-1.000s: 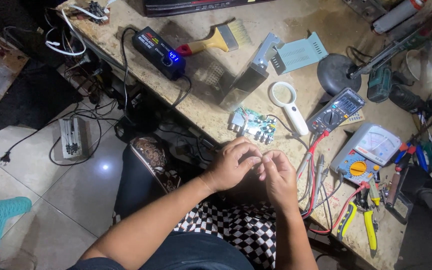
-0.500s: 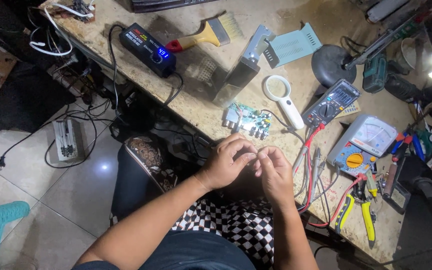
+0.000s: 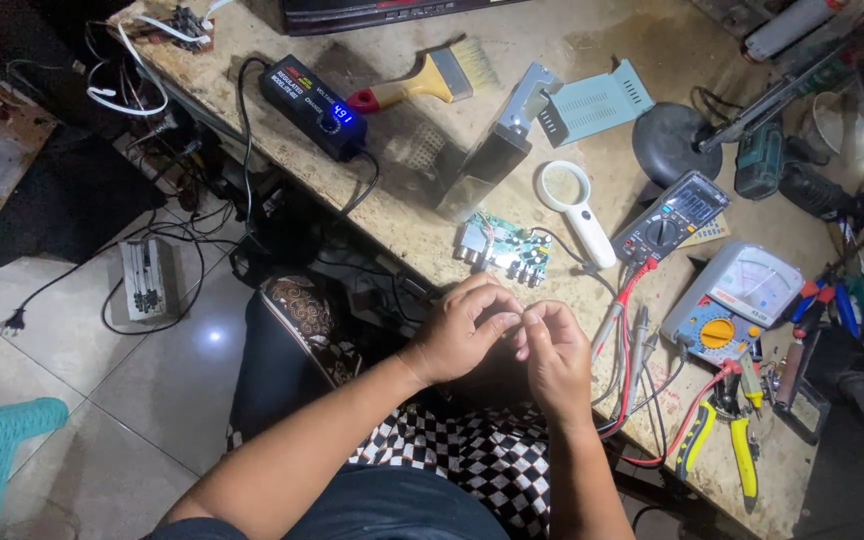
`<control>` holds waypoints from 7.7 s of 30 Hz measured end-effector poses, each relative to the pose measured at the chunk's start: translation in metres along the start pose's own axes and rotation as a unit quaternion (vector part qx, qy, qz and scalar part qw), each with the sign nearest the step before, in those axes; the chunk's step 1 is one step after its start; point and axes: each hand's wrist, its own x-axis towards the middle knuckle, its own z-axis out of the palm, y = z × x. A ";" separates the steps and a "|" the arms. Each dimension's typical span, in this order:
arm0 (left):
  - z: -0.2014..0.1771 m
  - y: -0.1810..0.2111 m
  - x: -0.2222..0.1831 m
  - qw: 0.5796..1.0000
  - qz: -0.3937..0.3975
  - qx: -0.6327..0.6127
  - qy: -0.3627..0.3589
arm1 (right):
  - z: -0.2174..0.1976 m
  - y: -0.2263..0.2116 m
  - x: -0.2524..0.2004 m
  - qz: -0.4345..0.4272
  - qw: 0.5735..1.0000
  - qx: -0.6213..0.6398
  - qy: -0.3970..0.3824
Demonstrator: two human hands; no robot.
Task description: Testing and repairing a circuit board using a multimeter, soldering iron, and magnifying glass at a workbench.
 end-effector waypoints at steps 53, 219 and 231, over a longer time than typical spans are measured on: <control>-0.080 0.078 -0.005 0.941 -0.221 -0.211 0.143 | -0.055 -0.025 -0.005 0.024 0.988 0.103 0.117; -0.067 0.005 0.081 0.950 0.056 0.264 0.155 | 0.043 -0.143 0.120 -0.397 0.810 -0.416 -0.115; -0.058 -0.011 0.079 0.912 0.150 0.320 0.206 | 0.047 -0.141 0.121 -0.385 0.834 -0.386 -0.086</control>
